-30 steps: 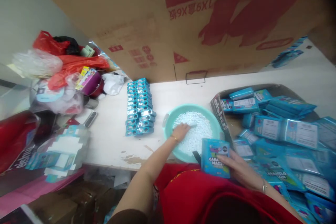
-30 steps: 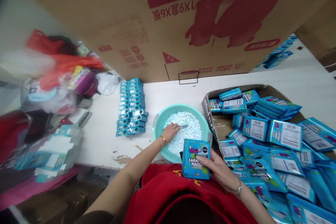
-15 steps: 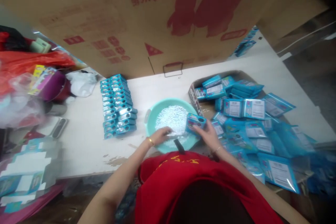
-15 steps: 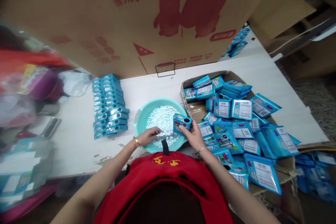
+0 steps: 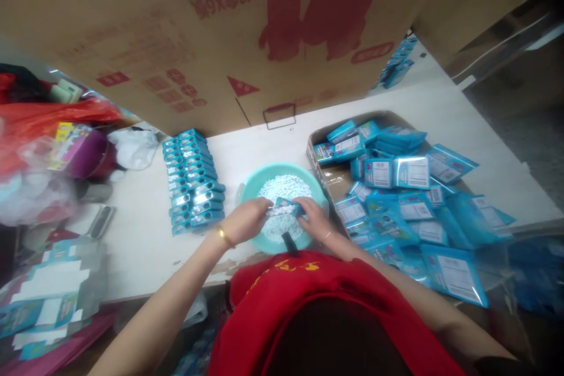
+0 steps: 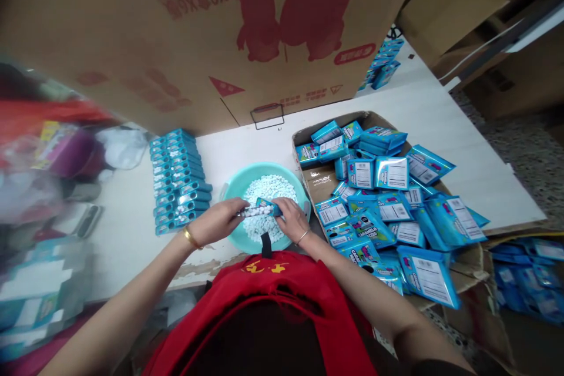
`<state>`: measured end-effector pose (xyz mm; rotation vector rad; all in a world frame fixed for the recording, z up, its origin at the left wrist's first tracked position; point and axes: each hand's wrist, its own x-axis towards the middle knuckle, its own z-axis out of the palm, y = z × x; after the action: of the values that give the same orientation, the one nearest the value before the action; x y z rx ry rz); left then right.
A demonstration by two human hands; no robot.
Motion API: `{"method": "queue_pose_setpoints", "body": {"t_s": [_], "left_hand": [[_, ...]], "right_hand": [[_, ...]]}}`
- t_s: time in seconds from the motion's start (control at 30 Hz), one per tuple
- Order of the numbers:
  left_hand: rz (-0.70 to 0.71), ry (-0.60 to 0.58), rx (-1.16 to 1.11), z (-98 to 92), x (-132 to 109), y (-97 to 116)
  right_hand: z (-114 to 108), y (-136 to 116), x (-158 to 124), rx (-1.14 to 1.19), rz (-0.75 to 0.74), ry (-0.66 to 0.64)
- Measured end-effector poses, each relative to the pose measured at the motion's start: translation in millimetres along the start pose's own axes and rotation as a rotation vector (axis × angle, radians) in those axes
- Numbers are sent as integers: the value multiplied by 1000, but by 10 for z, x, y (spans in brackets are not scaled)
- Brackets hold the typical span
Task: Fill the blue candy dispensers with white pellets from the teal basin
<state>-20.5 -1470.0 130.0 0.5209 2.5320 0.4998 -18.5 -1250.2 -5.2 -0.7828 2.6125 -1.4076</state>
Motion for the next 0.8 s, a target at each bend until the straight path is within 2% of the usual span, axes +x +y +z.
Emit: {"method": "queue_pose_setpoints", "body": {"t_s": [0.13,0.2,0.23,0.3,0.37,0.47,0.57,0.67,0.8], "left_hand": [[-148,-67,312,-60,20,538],[-178,-69,368,-89,-5,661],[-189,-61,369,-95,-21,654],[-215,-10,334,-61,-36,489],[-270,77,280,74,10,164],[-361,139,201,486,246,-411],[-379,140,146,975,609,-805],[-352,173,76,1312,917,-929],[-226,153,-34,1524,1083,-854]], "right_hand": [[38,27,-27,6,-39,-4],[46,56,-37,28,-33,-8],[46,74,-40,48,-16,-4],[27,114,-35,114,68,40],[-22,156,-15,210,213,124],[-147,219,41,376,421,247],[-297,281,96,481,477,311],[-455,349,134,503,502,341],[-724,511,200,485,562,404]]}}
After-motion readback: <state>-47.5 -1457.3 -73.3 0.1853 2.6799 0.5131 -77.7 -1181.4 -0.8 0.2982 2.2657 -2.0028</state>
